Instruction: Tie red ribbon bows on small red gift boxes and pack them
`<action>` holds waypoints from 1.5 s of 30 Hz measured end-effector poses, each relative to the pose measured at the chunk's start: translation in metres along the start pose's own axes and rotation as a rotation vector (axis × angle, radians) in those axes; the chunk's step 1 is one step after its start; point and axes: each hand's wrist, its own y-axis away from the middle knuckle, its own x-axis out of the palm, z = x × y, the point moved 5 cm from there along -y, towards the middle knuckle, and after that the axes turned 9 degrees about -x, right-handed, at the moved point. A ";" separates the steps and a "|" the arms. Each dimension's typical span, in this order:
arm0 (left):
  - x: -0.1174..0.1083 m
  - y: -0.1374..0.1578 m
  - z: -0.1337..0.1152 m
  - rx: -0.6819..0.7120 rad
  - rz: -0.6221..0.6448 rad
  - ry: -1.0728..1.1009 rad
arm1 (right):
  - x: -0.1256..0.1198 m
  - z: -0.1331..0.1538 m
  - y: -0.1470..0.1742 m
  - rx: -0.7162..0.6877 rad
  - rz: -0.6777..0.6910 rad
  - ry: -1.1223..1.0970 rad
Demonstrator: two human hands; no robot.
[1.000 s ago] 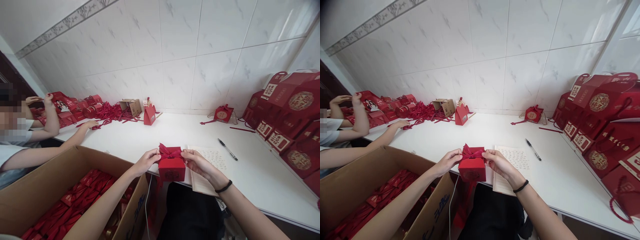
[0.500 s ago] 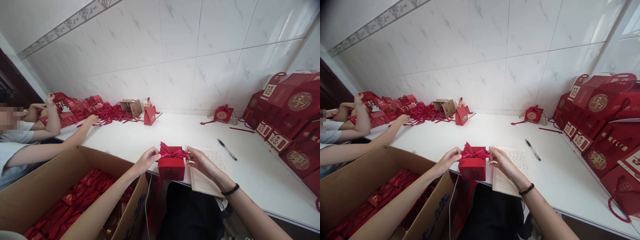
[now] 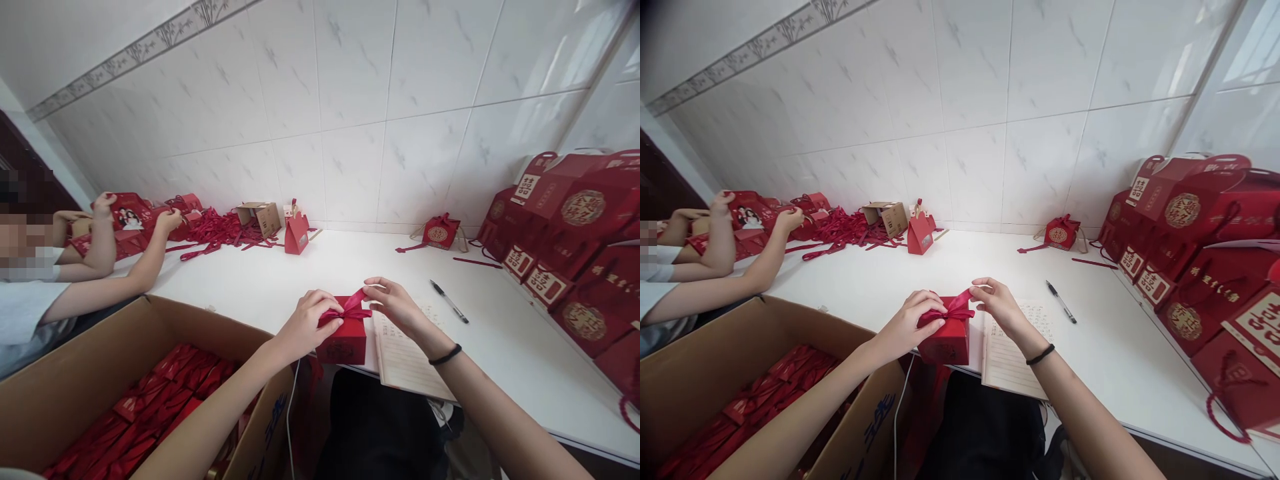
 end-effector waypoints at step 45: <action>-0.042 0.029 0.053 -0.484 -0.170 1.511 | -0.165 0.003 0.010 0.025 -0.602 0.423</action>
